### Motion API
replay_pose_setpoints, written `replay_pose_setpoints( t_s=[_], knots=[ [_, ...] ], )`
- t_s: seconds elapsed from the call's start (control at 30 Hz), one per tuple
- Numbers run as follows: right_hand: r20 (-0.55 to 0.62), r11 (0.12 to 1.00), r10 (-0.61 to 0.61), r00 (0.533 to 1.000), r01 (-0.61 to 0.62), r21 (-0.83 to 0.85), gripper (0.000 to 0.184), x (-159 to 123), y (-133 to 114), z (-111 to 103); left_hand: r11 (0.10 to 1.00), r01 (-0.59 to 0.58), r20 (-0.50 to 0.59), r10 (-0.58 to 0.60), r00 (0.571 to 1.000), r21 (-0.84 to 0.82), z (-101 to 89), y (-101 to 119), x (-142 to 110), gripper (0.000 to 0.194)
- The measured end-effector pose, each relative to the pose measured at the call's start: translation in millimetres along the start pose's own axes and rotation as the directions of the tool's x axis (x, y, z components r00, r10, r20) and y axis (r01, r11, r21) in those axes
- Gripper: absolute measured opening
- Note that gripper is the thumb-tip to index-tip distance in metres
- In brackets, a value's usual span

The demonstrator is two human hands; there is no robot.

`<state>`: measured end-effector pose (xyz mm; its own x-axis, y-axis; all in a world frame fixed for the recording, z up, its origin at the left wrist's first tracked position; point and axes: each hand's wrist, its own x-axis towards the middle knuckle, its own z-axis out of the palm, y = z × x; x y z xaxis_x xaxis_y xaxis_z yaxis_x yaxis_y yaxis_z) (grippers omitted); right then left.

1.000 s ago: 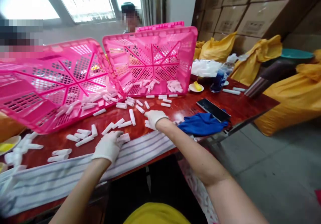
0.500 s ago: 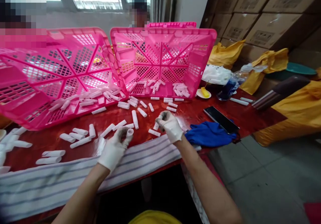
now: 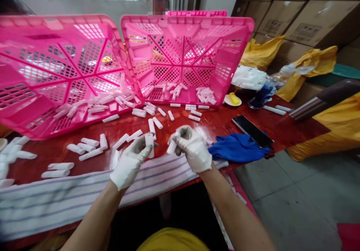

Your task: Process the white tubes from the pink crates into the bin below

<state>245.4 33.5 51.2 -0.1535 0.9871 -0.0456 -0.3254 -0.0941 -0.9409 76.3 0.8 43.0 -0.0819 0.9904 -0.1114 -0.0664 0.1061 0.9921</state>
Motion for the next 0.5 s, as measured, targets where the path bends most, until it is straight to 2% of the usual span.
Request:
replay_pose_setpoints(
  t_s=[0.07, 0.1, 0.2, 0.27, 0.37, 0.43, 0.5],
  knots=[
    [0.033, 0.998, 0.061, 0.998, -0.06, -0.034, 0.033, -6.6, 7.2, -1.3, 1.0, -0.012, -0.041, 0.011, 0.999, -0.027, -2.9, -3.9, 5.0, 0.049],
    [0.01, 0.997, 0.073, 0.997, -0.073, -0.029, 0.034, -8.3, 11.4, -0.8, 0.998, -0.015, -0.057, 0.012, 0.998, -0.06, -3.3, -6.3, 6.7, 0.051],
    [-0.143, 0.999, 0.026, 0.989, -0.022, 0.026, 0.039, -6.9, 21.4, 3.8, 0.972, -0.016, -0.078, -0.002, 0.997, -0.233, -1.2, -10.6, 7.1, 0.049],
    [-0.207, 0.998, -0.033, 0.978, 0.044, 0.049, 0.039, -3.5, 24.8, 8.5, 0.925, 0.028, -0.039, -0.046, 0.998, -0.379, 1.6, -11.1, 3.7, 0.042],
    [-0.231, 0.992, -0.086, 0.969, 0.105, 0.07, 0.035, 1.4, 28.5, 15.9, 0.816, 0.143, 0.054, -0.136, 0.989, -0.56, 6.8, -12.8, -3.3, 0.039],
    [-0.232, 0.99, -0.088, 0.969, 0.112, 0.089, 0.032, 4.2, 30.4, 19.1, 0.759, 0.175, 0.077, -0.163, 0.984, -0.628, 11.0, -16.4, -7.3, 0.042],
    [-0.243, 0.986, -0.054, 0.969, 0.09, 0.14, 0.034, 7.0, 30.4, 19.7, 0.75, 0.168, 0.086, -0.147, 0.985, -0.64, 15.2, -21.1, -10.3, 0.044]
  ],
)
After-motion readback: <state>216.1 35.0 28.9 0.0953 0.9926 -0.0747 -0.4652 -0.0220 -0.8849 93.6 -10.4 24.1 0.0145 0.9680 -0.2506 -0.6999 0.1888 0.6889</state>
